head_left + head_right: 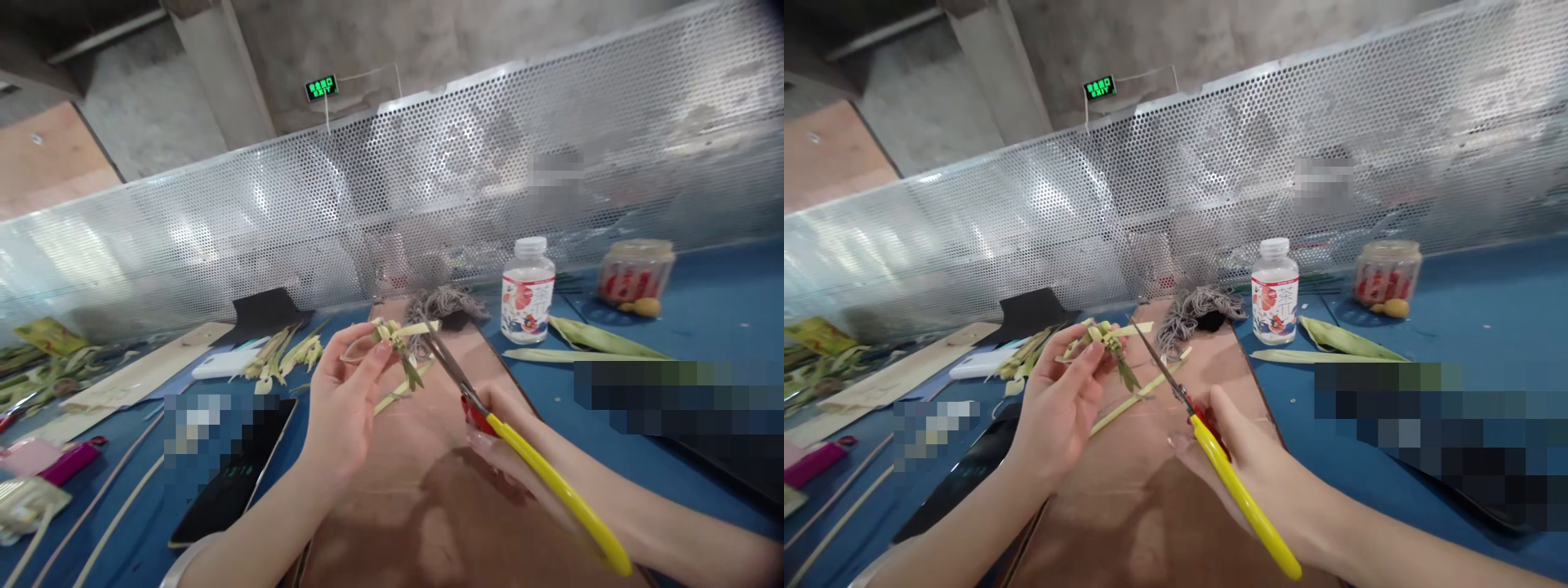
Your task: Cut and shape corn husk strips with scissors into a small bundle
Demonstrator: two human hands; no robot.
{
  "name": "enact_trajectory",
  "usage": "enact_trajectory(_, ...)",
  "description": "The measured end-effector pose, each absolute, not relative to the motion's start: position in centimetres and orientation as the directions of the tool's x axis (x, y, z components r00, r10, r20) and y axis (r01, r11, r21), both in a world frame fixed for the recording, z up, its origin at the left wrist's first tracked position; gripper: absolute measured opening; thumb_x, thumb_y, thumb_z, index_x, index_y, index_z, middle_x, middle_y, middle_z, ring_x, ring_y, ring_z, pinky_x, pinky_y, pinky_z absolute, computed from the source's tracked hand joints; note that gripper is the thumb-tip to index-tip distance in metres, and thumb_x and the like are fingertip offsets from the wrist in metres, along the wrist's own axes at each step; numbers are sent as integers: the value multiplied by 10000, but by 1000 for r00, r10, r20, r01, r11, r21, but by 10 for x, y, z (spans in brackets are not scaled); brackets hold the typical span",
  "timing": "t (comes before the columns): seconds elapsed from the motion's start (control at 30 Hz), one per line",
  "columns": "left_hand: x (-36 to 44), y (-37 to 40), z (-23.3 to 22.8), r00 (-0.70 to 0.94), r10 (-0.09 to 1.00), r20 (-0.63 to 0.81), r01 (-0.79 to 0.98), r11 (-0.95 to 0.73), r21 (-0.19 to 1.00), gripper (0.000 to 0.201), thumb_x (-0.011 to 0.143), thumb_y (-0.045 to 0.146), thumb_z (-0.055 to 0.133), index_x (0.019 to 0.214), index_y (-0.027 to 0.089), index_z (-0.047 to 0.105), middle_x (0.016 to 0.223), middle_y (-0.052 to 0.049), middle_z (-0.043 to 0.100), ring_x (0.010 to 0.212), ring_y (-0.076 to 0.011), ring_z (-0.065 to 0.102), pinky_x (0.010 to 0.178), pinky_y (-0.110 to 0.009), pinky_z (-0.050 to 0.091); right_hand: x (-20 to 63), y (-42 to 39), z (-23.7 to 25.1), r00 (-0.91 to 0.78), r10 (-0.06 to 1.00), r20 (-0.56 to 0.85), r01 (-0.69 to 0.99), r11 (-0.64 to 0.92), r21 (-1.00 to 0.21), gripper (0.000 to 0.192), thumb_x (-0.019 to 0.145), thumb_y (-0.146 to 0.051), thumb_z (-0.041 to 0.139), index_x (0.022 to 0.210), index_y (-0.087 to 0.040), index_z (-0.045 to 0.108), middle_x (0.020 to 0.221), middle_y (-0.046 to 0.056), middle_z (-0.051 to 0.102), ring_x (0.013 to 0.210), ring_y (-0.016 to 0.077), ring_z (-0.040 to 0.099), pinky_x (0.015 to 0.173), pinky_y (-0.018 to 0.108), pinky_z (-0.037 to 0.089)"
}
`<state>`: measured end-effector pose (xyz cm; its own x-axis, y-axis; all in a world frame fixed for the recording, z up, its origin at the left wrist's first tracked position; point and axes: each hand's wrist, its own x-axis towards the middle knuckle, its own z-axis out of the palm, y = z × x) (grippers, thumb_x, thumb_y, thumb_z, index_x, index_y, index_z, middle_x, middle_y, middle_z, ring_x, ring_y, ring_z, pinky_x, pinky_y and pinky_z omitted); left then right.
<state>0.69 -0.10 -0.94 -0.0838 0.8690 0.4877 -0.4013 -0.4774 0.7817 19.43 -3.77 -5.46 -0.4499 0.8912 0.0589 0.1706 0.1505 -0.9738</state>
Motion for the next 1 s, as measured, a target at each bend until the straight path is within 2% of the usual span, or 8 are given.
enact_trajectory(0.13, 4, 0, -11, -57, 869, 491, -374, -475, 797, 166, 738, 151, 704, 874, 241, 677, 878, 11, 712, 825, -104, 669, 791, -226, 540, 195, -42, -47, -442, 894, 80, 243, 205, -948, 338, 885, -537, 443, 847, -210, 363, 725, -43, 373, 642, 96, 336, 584, 226, 334)
enact_trajectory(0.3, 5, -2, -18, 0, 897, 442, -327, -418, 848, 220, 707, 169, 731, 906, 251, 685, 882, 4, 700, 828, -121, 657, 800, -263, 544, 195, -42, -46, -444, 895, 42, 195, 142, -970, 327, 898, -542, 405, 871, -220, 357, 698, -54, 384, 568, 80, 336, 524, 223, 316)
enact_trajectory(0.43, 6, -3, -22, -4, 908, 420, -277, -404, 872, 247, 701, 192, 738, 936, 251, 692, 891, 0, 691, 843, -120, 640, 821, -266, 532, 195, -41, -48, -444, 893, 65, 163, 152, -975, 338, 887, -559, 412, 853, -226, 367, 685, -58, 382, 542, 77, 342, 513, 224, 339)
enact_trajectory(0.73, 4, -2, -29, 32, 910, 413, -213, -398, 892, 221, 707, 219, 736, 921, 259, 700, 842, 1, 691, 799, -118, 640, 802, -269, 529, 194, -42, -46, -322, 935, 147, 181, 213, -960, 317, 823, -540, 509, 807, -224, 488, 707, 2, 508, 652, 149, 510, 591, 274, 463)
enact_trajectory(1.0, 7, -5, -26, 20, 912, 409, -250, -392, 885, 216, 696, 206, 740, 904, 250, 703, 831, -9, 696, 796, -132, 652, 768, -268, 544, 195, -40, -45, -291, 942, 169, 226, 239, -944, 311, 800, -517, 522, 729, -222, 454, 601, -8, 445, 574, 149, 461, 506, 271, 387)
